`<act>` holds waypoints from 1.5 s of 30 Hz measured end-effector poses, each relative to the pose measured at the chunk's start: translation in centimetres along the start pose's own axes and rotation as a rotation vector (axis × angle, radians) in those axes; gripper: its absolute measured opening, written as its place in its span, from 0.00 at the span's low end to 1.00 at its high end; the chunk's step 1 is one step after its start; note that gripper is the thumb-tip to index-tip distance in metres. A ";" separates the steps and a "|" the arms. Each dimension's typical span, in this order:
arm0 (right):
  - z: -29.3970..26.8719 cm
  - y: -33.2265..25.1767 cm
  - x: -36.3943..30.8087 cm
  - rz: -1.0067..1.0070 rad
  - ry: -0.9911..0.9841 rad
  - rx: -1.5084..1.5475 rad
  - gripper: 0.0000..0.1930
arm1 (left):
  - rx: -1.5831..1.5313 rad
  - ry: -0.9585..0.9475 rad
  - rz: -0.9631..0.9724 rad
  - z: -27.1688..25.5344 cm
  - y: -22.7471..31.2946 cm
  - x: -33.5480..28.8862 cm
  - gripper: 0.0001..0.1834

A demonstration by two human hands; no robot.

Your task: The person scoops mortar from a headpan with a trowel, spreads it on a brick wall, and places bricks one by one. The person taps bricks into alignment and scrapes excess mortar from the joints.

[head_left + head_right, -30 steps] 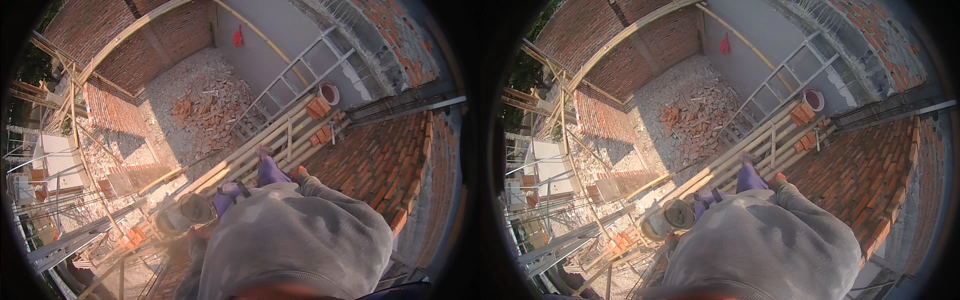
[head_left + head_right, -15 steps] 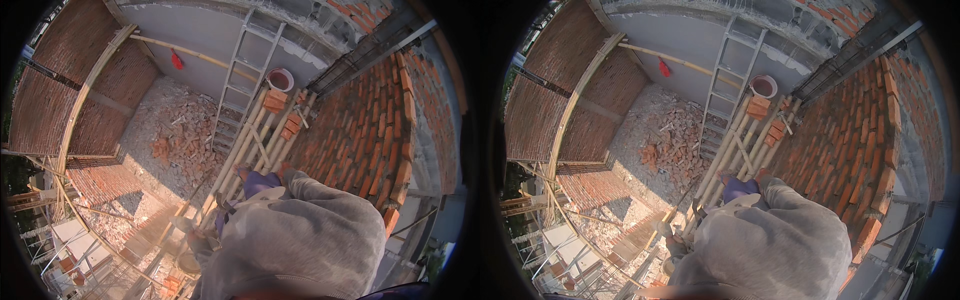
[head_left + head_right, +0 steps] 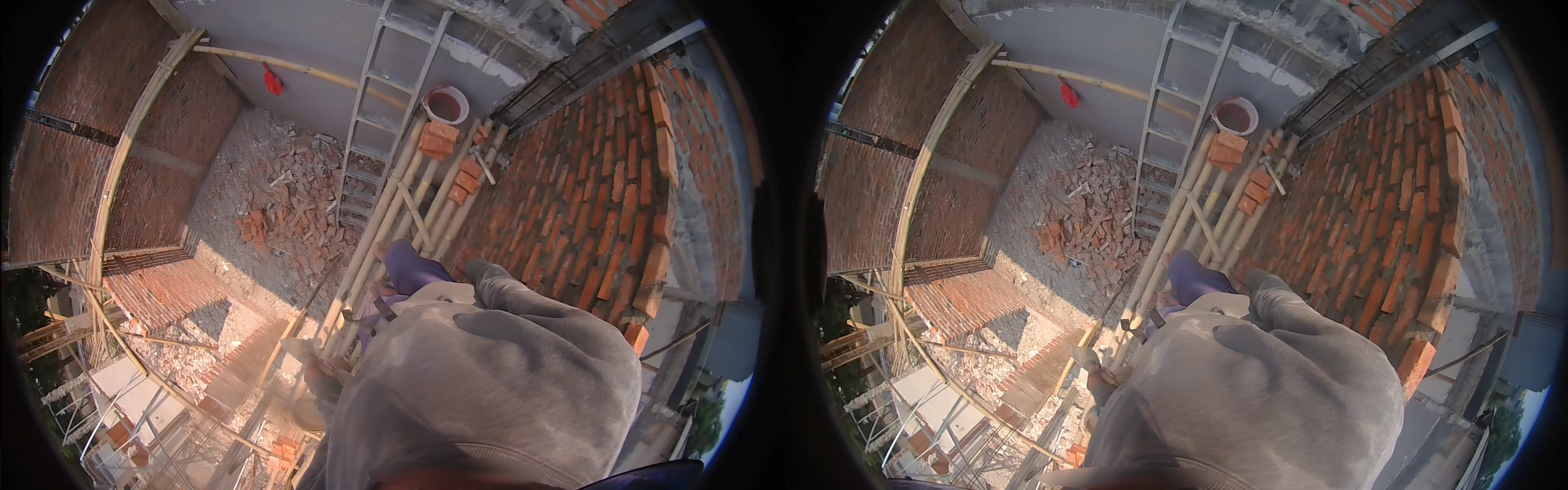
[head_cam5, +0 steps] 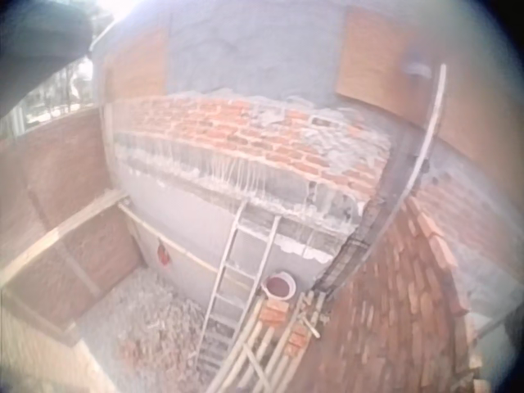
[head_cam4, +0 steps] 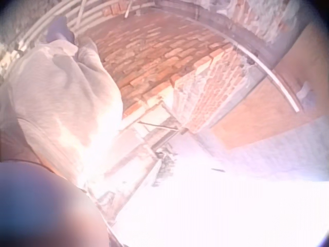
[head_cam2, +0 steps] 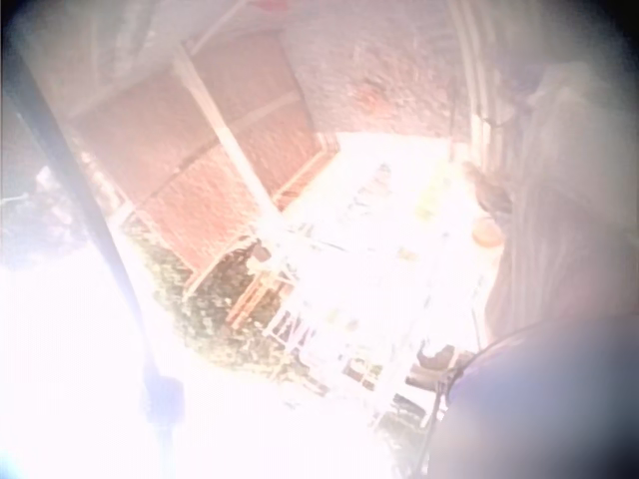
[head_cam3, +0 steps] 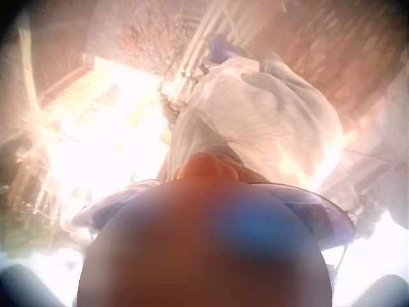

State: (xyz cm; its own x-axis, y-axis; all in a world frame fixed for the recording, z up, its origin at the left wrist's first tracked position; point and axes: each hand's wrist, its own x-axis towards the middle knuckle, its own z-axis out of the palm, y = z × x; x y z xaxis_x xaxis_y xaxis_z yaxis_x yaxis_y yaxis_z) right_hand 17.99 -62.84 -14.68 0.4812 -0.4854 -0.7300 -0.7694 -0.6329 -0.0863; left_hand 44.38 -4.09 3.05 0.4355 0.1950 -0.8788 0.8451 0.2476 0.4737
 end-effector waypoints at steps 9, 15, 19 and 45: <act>-6.8 3.7 0.7 0.359 -0.033 0.051 0.30 | 0.012 0.045 0.021 9.4 0.2 0.7 0.12; -18.0 8.1 8.6 0.451 -0.058 0.457 0.37 | 0.042 0.026 0.118 23.6 1.0 0.9 0.19; -26.5 9.5 18.3 0.462 -0.084 0.392 0.49 | 0.164 -0.091 0.074 37.9 -0.1 -0.5 0.21; -27.5 12.7 50.4 0.235 -0.103 1.065 0.20 | 0.419 -0.578 0.019 79.3 -10.5 8.6 0.22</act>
State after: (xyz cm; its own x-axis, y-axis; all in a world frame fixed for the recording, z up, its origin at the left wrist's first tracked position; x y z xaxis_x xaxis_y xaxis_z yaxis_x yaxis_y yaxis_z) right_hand 44.02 -111.86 -33.92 0.2757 -0.4416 -0.8538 -0.8300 0.3386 -0.4432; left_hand 63.85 -80.27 -13.97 0.4475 -0.3676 -0.8152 0.8336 -0.1586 0.5291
